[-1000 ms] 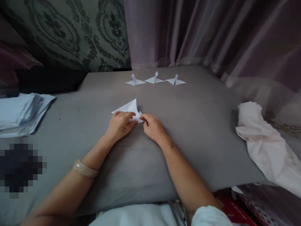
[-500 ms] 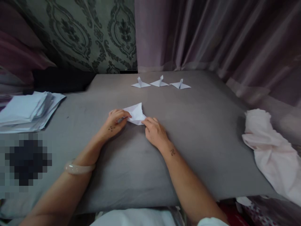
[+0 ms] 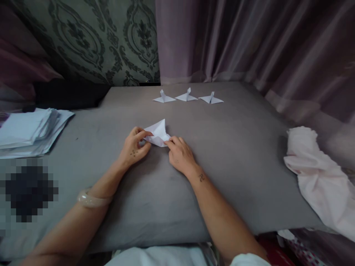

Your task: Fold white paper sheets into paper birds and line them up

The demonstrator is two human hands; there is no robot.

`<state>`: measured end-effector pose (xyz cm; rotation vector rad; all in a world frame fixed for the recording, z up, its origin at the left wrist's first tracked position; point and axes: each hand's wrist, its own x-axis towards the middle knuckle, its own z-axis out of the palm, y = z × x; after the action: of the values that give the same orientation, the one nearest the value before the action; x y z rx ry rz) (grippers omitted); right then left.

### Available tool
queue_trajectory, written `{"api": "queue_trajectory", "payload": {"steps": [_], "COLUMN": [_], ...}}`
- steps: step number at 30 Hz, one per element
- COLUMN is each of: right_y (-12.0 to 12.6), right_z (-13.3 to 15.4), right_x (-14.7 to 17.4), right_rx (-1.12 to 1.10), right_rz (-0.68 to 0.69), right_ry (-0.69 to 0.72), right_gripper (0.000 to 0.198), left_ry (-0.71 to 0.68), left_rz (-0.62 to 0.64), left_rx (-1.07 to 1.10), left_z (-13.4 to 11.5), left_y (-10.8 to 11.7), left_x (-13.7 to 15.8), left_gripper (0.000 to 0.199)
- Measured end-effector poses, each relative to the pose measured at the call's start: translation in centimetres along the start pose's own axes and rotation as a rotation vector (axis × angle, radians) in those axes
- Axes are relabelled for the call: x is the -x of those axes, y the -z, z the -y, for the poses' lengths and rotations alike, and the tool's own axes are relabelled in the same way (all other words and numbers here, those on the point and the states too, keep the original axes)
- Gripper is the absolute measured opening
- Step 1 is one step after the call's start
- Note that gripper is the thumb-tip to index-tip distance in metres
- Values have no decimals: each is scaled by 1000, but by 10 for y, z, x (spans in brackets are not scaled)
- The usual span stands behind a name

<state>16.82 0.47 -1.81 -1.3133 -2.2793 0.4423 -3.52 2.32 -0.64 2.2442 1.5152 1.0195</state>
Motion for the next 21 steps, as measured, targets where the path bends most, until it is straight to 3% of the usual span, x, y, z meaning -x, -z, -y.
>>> {"api": "queue_trajectory", "payload": {"steps": [8,14,17,21], "right_y": [1,-1,-1,-2], "right_z": [1,-2,-3,-1], "right_x": [0,-1,-2,-5], "right_rx": [10,-107,-201,-337], "right_rz": [10,-33,-65,-135], "right_ry": [2,-18,-38,-148], "right_gripper": [51,49,39,15], "left_ry": [-88,-108,-93,-185], "left_rz": [32,-26,-14,110], "left_rx": [108,156,177,183], "left_z": [1,-3,-4,-4], "left_y": [-7,-9,-12,-16], "left_x": [-1,1,2,3], "left_gripper": [29,31,20,18]}}
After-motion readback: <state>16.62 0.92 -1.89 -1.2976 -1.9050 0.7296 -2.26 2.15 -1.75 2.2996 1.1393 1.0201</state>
